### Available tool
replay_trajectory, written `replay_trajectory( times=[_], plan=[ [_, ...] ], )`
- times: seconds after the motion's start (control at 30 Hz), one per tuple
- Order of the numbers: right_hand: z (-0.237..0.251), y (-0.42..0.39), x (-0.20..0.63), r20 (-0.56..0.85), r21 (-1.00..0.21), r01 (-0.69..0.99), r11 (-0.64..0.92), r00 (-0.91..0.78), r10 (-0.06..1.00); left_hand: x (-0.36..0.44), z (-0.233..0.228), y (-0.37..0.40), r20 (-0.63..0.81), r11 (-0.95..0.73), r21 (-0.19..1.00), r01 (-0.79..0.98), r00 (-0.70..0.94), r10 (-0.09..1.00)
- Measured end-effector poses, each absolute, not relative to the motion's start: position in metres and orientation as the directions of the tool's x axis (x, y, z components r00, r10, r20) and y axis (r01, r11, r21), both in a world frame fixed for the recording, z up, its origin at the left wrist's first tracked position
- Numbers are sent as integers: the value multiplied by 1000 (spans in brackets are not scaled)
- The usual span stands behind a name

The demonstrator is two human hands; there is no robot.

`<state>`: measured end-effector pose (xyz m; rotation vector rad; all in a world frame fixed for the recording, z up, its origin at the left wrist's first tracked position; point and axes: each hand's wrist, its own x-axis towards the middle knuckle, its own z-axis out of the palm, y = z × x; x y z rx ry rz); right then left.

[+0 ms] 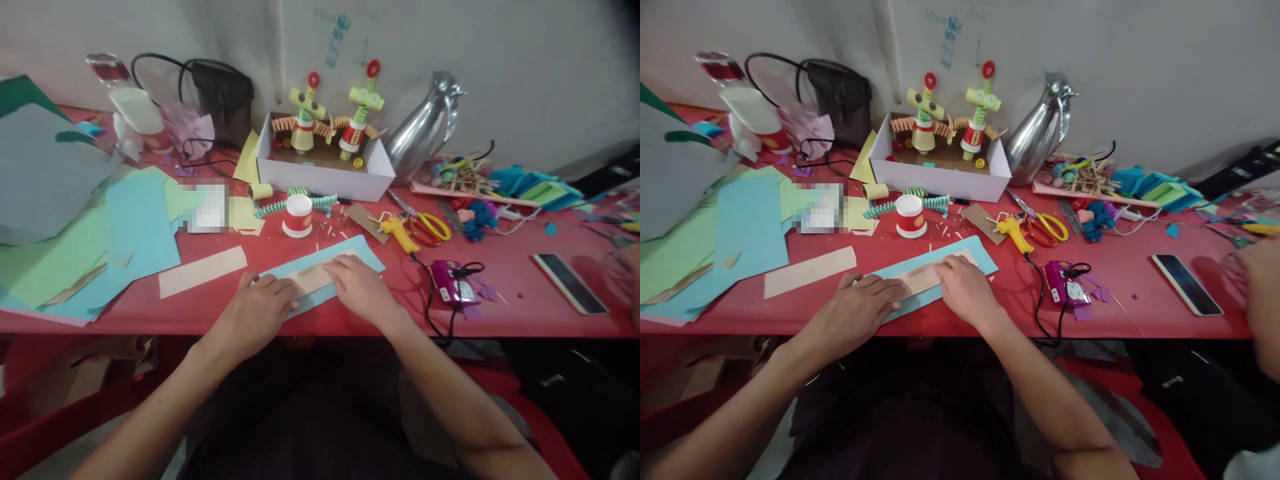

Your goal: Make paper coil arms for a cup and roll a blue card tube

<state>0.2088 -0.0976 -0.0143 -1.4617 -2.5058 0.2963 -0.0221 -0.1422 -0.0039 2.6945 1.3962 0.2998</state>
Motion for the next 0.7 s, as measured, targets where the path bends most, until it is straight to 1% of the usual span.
replay_trajectory(
  times=[0.13,0.3,0.53,0.7],
  plan=[
    [-15,-83,226,54,-247,881,403,-402,914,-19,-2,-139,132,-598,151,787,584,801],
    [-10,-80,222,-12,-179,903,390,-399,917,-13,-3,-137,81,-590,169,789,586,807],
    [-12,-79,218,-51,-127,918,375,-384,922,4,6,-144,6,-491,125,862,495,869],
    [-14,-79,218,-52,-107,919,379,-386,921,7,2,-148,18,-453,113,884,454,891]
  ],
)
